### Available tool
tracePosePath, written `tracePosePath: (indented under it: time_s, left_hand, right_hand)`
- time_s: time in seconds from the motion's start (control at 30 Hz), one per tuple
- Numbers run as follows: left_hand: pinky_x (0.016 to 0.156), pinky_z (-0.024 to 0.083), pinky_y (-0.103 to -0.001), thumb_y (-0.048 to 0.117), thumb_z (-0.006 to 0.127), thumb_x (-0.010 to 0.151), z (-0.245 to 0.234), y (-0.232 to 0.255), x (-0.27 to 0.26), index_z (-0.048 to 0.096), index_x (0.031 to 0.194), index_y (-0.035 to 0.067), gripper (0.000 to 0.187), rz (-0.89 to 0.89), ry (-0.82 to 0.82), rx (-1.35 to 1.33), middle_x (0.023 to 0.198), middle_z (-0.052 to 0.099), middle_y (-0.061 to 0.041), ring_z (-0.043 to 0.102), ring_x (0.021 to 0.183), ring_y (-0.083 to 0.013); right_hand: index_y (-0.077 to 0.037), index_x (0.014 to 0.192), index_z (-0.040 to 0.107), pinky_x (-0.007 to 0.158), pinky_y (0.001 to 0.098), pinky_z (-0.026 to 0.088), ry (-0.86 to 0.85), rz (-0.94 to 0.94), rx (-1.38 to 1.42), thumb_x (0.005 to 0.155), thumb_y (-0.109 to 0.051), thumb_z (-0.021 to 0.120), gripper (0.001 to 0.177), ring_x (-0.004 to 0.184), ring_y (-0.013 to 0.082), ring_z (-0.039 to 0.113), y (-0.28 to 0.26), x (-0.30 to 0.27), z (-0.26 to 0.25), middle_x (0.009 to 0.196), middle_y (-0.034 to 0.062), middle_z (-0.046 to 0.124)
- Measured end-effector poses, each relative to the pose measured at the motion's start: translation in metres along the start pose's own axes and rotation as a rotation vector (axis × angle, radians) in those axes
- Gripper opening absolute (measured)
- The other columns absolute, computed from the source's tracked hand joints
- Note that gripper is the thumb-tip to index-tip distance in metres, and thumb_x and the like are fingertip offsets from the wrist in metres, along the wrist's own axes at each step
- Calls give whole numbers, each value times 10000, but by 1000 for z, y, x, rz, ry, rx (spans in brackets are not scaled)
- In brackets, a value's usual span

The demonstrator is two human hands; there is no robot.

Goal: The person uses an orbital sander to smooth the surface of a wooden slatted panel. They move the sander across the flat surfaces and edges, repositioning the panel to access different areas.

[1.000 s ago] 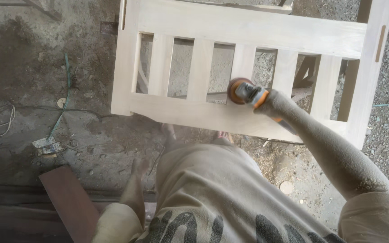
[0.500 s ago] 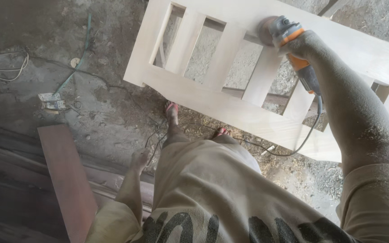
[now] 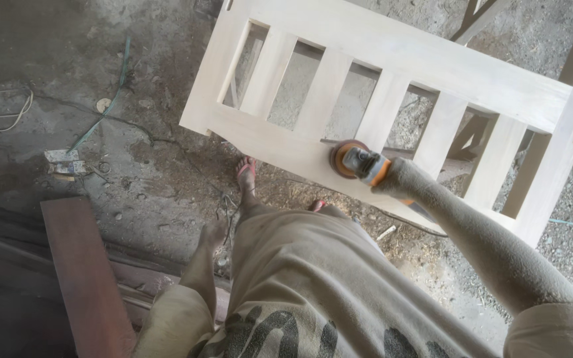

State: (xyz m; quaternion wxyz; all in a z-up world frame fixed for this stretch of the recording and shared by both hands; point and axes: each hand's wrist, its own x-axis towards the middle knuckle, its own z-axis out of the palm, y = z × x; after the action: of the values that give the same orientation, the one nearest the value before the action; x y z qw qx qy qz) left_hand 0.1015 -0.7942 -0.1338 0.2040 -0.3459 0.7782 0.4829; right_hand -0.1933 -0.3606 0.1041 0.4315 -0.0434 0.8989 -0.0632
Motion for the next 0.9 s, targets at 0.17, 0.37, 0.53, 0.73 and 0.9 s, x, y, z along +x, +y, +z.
tracePosePath:
  time_s: [0.17,0.37,0.53,0.73,0.9]
  left_hand:
    - [906,540,-451,389,556,885,-8,14,15,774,1065,21,464,-62,74,74,1044,760,-219,725,1010,-350]
    - [949,527,-426,370,559,863,-19,2,2,758,1148,50,473,-104,53,50,1125,752,-215,702,1105,-344]
    - [811,544,-445,369,612,923,-32,-23,-28,762,1059,-6,426,-136,30,-43,1010,736,-237,713,937,-347]
    - [759,580,-369,309,652,920,-58,-46,-45,766,1097,13,364,-183,103,-78,948,779,-157,753,878,-252]
    - [763,638,-372,294,628,908,-62,-49,-37,761,1129,34,366,-282,140,-270,1054,763,-130,763,889,-248]
  right_hand:
    - [-169,1311,649,1057,516,528,45,200,137,803,-306,874,572,1119,304,679,25,27,-44,1195,141,729]
    - [-110,1353,625,1066,534,506,202,290,351,732,-278,898,698,1150,367,648,33,111,-143,1247,195,681]
    - [-108,1389,607,1033,542,526,255,258,313,762,-292,876,707,1134,372,649,-2,160,-195,1237,213,681]
    - [-114,1397,609,1015,496,554,180,106,106,780,-287,866,691,1106,336,662,-73,162,-175,1207,197,695]
    - [-119,1404,611,1001,458,578,69,-46,-173,795,-282,857,677,1082,307,674,-121,102,-116,1182,185,706]
